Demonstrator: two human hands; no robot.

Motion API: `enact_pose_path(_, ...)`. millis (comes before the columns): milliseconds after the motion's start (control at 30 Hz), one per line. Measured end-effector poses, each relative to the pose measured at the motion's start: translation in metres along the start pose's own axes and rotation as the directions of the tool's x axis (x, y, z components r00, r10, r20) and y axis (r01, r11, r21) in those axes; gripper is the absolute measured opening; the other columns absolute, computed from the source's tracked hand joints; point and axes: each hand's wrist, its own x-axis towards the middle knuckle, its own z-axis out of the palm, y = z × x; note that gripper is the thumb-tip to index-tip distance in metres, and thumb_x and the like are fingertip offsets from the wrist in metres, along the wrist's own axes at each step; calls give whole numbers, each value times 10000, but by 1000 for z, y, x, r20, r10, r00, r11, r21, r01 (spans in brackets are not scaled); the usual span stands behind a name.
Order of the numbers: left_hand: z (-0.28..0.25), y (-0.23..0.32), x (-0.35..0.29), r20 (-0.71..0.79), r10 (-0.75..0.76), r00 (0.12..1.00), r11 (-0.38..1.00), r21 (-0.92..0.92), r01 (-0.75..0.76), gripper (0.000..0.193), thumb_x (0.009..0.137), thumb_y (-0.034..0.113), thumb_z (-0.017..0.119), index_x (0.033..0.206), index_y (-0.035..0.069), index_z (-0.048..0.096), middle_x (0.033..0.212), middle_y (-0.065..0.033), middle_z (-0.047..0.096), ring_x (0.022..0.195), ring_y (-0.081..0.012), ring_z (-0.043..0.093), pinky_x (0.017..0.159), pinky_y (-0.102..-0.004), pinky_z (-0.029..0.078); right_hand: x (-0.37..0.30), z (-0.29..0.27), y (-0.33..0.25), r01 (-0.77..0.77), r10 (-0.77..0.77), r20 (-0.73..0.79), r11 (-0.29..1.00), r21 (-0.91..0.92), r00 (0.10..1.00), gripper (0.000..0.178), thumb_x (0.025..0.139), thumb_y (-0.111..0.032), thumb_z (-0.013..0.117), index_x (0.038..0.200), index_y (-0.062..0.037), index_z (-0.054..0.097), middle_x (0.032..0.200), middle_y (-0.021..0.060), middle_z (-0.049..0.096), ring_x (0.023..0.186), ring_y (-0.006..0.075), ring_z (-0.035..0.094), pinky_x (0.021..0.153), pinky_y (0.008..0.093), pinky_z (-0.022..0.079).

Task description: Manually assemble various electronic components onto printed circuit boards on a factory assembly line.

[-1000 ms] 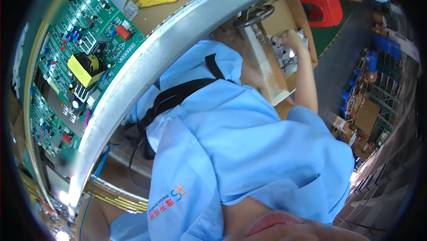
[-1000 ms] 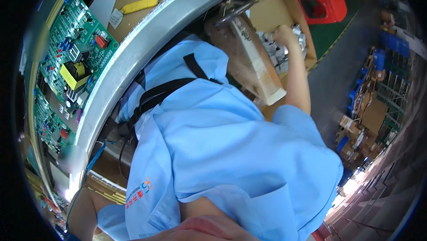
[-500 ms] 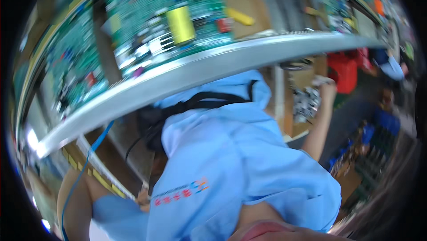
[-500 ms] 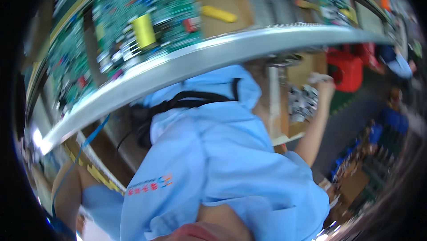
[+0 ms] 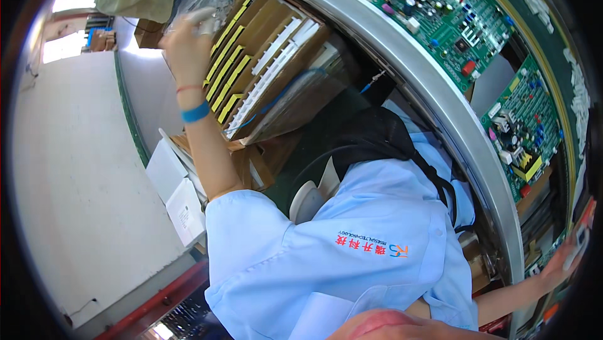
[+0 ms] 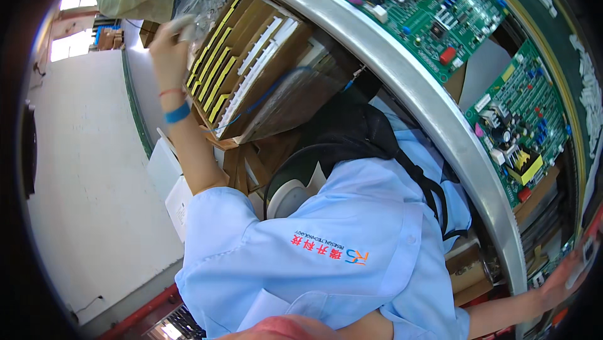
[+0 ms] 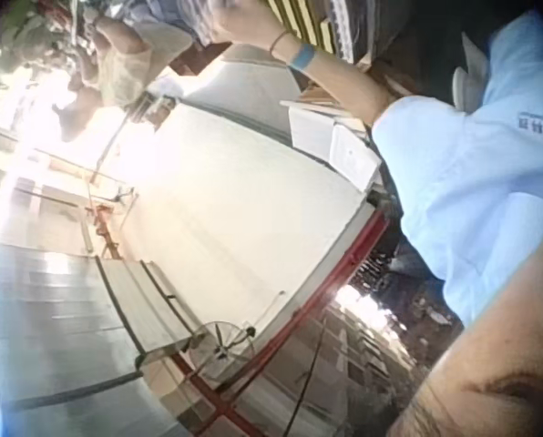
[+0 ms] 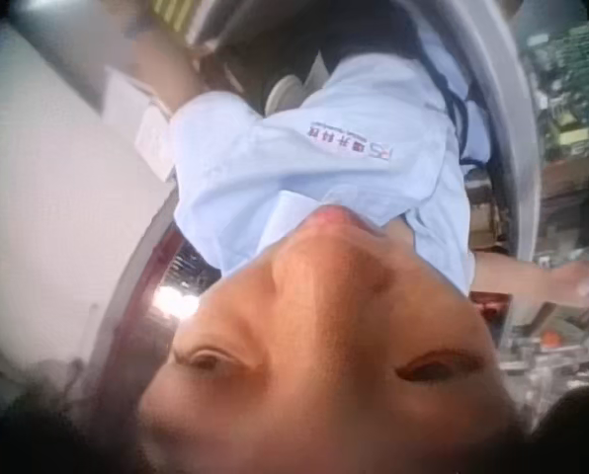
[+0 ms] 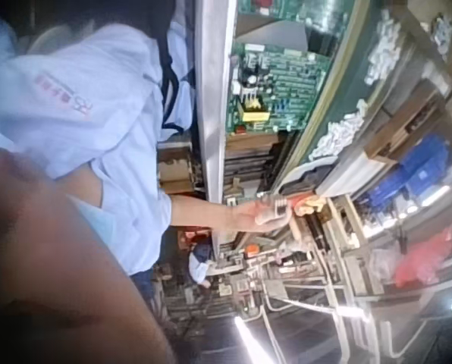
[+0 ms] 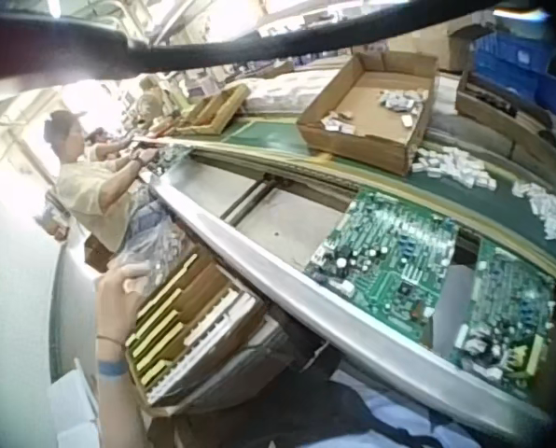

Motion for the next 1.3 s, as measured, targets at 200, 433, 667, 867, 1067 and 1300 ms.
enact_pose_path(200, 103, -62, -17, 352, -188, 917, 887, 461, 5, 183, 867, 303, 608, 957, 233, 751, 920, -102, 715, 879, -275, 681, 819, -428, 454, 69, 285, -12, 156, -96, 162, 896, -415, 982, 524, 911, -216, 595, 1365, 23, 487, 1308, 131, 532, 1126, 188, 545, 940, 269, 434)
enact_pose_path(433, 111, -77, -14, 519, -357, 776, 919, 341, 195, 344, 813, 143, 656, 1153, 180, 682, 1125, -187, 669, 1066, -335, 636, 904, -417, 494, 66, 404, -25, 333, -116, 470, 849, -410, 875, 339, 808, -75, 750, 1141, -83, 690, 945, -3, 693, 781, 57, 595, 705, 220, 480)
enact_pose_path(667, 132, -78, -1, 618, -345, 707, 936, 278, 214, 311, 799, 66, 642, 1107, 104, 655, 1239, -233, 562, 1077, -430, 592, 951, -442, 477, 76, 473, 2, 787, -350, 716, 405, -466, 604, 271, 757, -103, 715, 1025, -95, 679, 843, 59, 630, 677, 243, 611, 591, 338, 481)
enact_pose_path(867, 99, -82, -18, 177, -218, 960, 976, 26, 217, 261, 869, 111, 610, 1120, 55, 647, 1241, -187, 590, 1078, -354, 613, 959, -392, 468, 84, 490, 23, 880, -343, 810, 197, -433, 475, 264, 733, -165, 744, 977, -83, 684, 832, 48, 623, 738, 228, 631, 604, 345, 496)
enact_pose_path(1067, 60, -54, -1, 226, -579, 783, 455, -708, 541, 297, 999, 145, 501, 1252, 24, 600, 1234, -77, 611, 1059, -153, 613, 916, -301, 521, 90, 497, 25, 902, -354, 830, 168, -397, 431, 269, 722, -158, 751, 966, -64, 687, 833, 44, 629, 744, 216, 632, 608, 329, 496)
enact_pose_path(1300, 72, 14, 0, 356, -411, 839, 153, -881, 449, 340, 986, 131, 507, 1289, -11, 569, 1252, -94, 602, 1054, -145, 622, 840, -272, 544, 85, 502, 23, 894, -312, 838, 161, -417, 447, 292, 704, -143, 767, 964, -35, 690, 813, 61, 627, 705, 215, 623, 554, 318, 482)
